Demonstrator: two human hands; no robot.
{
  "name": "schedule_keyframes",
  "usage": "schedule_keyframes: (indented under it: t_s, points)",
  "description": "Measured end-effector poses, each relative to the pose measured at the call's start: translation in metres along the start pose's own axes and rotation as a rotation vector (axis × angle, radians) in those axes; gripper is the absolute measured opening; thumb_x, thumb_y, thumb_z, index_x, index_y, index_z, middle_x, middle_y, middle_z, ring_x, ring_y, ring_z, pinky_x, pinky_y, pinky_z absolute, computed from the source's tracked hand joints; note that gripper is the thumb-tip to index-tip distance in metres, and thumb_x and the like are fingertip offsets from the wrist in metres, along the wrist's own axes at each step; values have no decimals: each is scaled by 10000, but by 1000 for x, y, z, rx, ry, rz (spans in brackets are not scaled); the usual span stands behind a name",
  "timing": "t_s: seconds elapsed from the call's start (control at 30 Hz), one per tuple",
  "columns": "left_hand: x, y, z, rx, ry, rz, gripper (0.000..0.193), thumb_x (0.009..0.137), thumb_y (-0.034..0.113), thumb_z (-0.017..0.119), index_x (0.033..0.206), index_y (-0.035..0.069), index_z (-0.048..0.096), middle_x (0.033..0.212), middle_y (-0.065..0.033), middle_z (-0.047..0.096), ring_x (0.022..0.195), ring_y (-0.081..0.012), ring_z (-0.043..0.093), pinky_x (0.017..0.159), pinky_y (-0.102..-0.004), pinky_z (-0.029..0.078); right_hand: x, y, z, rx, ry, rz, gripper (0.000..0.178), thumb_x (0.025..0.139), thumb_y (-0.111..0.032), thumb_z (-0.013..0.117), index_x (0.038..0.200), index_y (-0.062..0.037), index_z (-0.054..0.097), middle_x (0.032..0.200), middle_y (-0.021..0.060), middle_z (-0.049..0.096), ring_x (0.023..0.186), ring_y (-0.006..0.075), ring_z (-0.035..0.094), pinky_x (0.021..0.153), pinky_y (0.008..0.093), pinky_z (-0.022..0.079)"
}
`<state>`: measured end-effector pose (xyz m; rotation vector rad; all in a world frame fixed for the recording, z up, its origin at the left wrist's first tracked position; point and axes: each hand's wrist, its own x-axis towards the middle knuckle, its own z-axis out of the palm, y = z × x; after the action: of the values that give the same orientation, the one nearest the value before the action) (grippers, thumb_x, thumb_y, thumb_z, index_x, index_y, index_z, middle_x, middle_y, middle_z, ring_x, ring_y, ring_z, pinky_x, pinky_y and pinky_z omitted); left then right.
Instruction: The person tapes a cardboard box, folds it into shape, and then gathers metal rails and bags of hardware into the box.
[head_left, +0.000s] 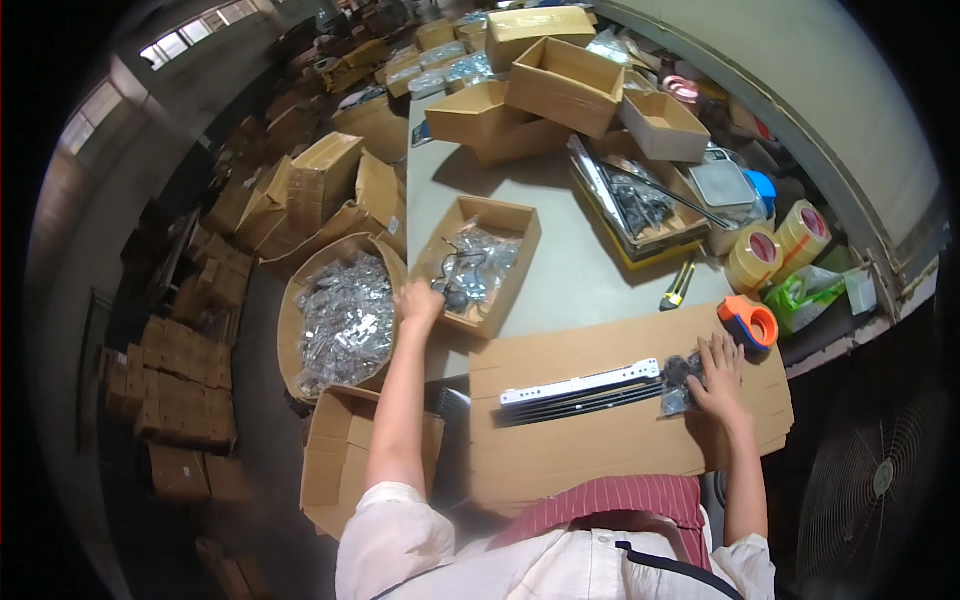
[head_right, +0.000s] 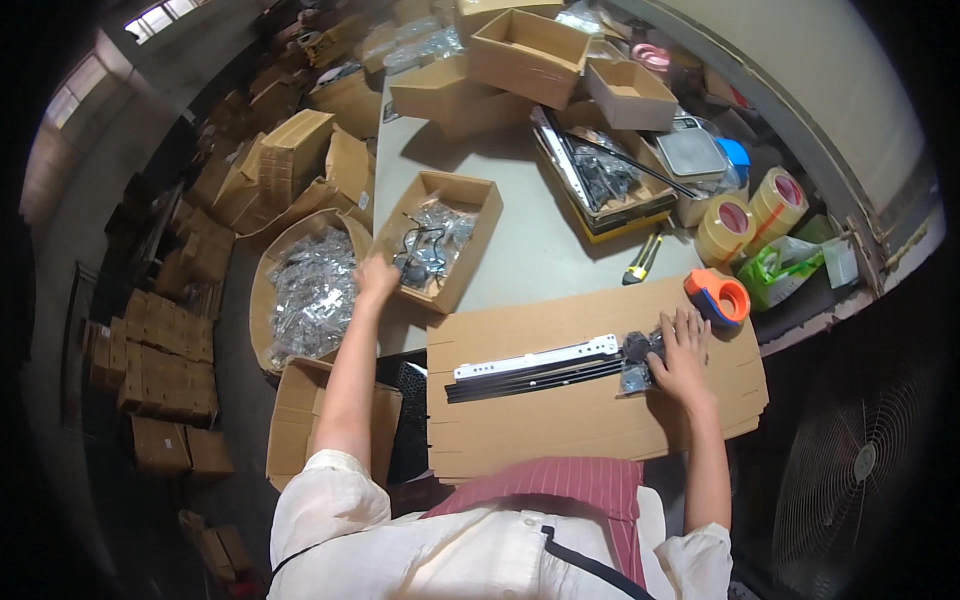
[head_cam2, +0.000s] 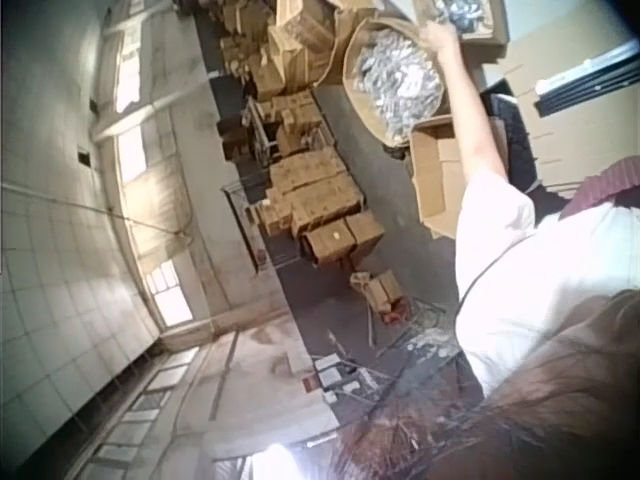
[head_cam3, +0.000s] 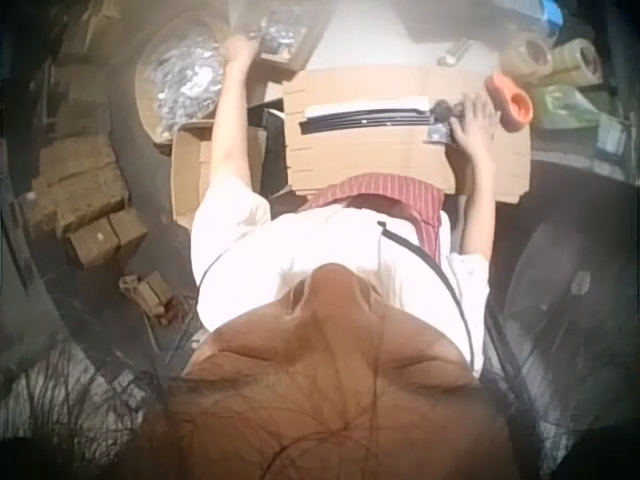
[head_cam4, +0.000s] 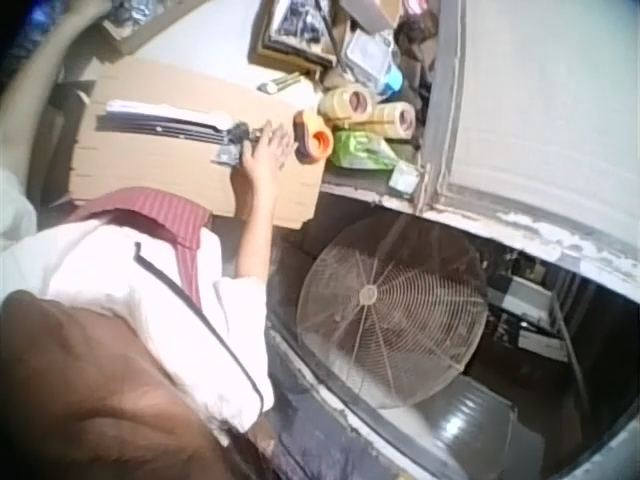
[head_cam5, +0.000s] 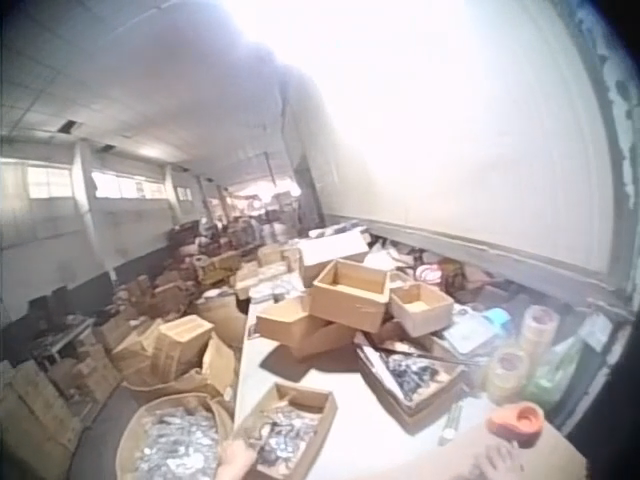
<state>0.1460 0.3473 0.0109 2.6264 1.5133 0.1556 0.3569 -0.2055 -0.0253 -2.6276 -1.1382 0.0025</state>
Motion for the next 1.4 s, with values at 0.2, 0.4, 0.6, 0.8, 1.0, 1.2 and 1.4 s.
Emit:
schedule_keyframes:
  t_s: [0.2,0.4,0.6,0.8,1.0,1.2,1.4]
  points:
    - [20,12,2,114,-360,93,763,791,370,743,1472,108,520,1522,-217,494,1444,-399,412,1160,-636,282,-5,-9,-24,0,-234,-147,697,936,-425,633,1548,-159,433,1632,150,348,1523,391,263,1238,614,108]
    - [55,19,11,109,-754,105,509,710,187,784,1146,-65,709,989,-166,762,776,-235,738,669,-342,593,-13,2,-21,203,-5,-168,635,882,-378,698,1450,-132,559,1520,149,507,1446,360,412,1230,554,198]
    - [44,-2,-1,111,-409,158,492,649,296,865,1030,3,760,1026,-178,767,989,-296,734,919,-401,554,-37,5,-29,540,466,10,329,834,-77,711,1159,-31,719,1336,169,654,1320,350,558,1161,471,370]
    - [9,30,-40,171,-261,410,674,639,412,865,1223,131,679,1568,-358,274,1484,-565,102,1173,-641,267,-65,10,-46,651,586,252,304,844,-33,655,1141,-7,709,1381,148,629,1316,300,568,1124,405,412]
    - [39,8,-43,-253,-291,535,146,818,129,714,927,39,677,944,-198,724,763,-310,729,722,-412,579,-36,-29,-39,766,530,75,294,865,-39,644,1148,23,688,1300,156,662,1187,264,642,1026,367,490]
    - [46,-57,-10,-627,-220,11,123,852,100,708,956,40,732,891,-164,746,777,-270,742,743,-384,600,-18,-73,-26,890,434,15,238,858,71,608,1068,28,711,1073,150,732,975,238,718,875,340,558]
    - [38,-1,26,136,-364,211,429,815,232,594,1210,187,757,1222,-160,722,1186,-329,667,1029,-430,511,-39,-50,-19,767,449,14,251,877,69,588,1097,34,702,1085,155,726,907,228,735,831,322,565]
